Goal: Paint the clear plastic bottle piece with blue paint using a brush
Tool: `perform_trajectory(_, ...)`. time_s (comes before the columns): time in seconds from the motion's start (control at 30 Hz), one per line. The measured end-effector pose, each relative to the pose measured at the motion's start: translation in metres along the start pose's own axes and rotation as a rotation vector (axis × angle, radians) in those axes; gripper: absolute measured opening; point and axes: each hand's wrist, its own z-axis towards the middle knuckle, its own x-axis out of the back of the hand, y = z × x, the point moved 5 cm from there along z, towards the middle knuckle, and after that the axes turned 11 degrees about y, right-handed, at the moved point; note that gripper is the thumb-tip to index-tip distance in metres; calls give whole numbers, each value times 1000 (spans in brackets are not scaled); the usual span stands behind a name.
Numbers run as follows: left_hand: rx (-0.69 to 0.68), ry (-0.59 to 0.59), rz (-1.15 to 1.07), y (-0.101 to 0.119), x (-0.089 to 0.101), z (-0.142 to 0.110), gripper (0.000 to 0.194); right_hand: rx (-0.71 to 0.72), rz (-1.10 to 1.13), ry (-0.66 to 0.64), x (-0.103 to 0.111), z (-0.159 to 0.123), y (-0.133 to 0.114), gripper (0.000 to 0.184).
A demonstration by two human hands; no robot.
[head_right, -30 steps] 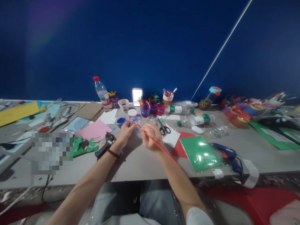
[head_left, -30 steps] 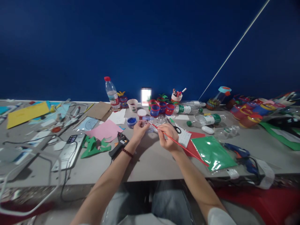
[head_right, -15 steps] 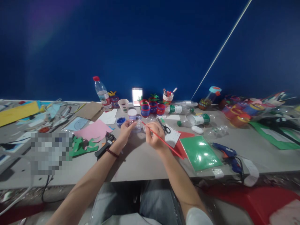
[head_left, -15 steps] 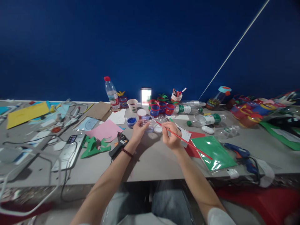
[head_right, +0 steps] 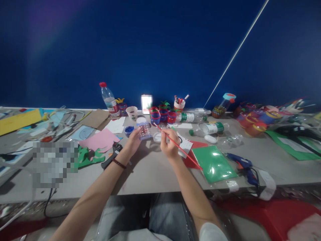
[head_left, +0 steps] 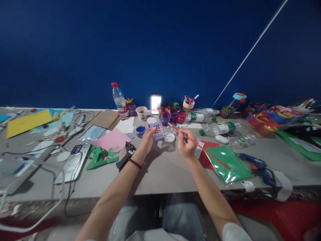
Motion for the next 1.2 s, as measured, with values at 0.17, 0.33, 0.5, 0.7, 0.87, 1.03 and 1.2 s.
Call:
perform_trajectory(0.17, 112, -184, -11, 3, -13, -14, 44, -67, 47, -57, -11, -8, -1, 20)
perform_trajectory(0.33, 139, -283, 5, 1, -18, -22, 40, -138, 29, -46, -16, -8, -4, 8)
perform_trajectory(0.5, 149, -310, 6, -2, -17, -21, 45, -270, 65, -85, -18, -11, 3, 17)
perform_trajectory(0.7, 96, -284, 45, -7, -14, -19, 47, -261, 46, -89, -21, -15, 4, 17)
perform_trajectory(0.87, 88, -297, 82, -7, -16, -23, 47, -205, 53, -85, -18, -13, -1, 12)
perform_trajectory(1.03, 85, -287, 77, -6, -15, -20, 47, -327, 245, -17, -11, -9, 4, 13)
perform_trajectory(1.2, 75, -167, 63, -5, -10, -14, 46, -571, 419, 17, -14, -6, 18, 18)
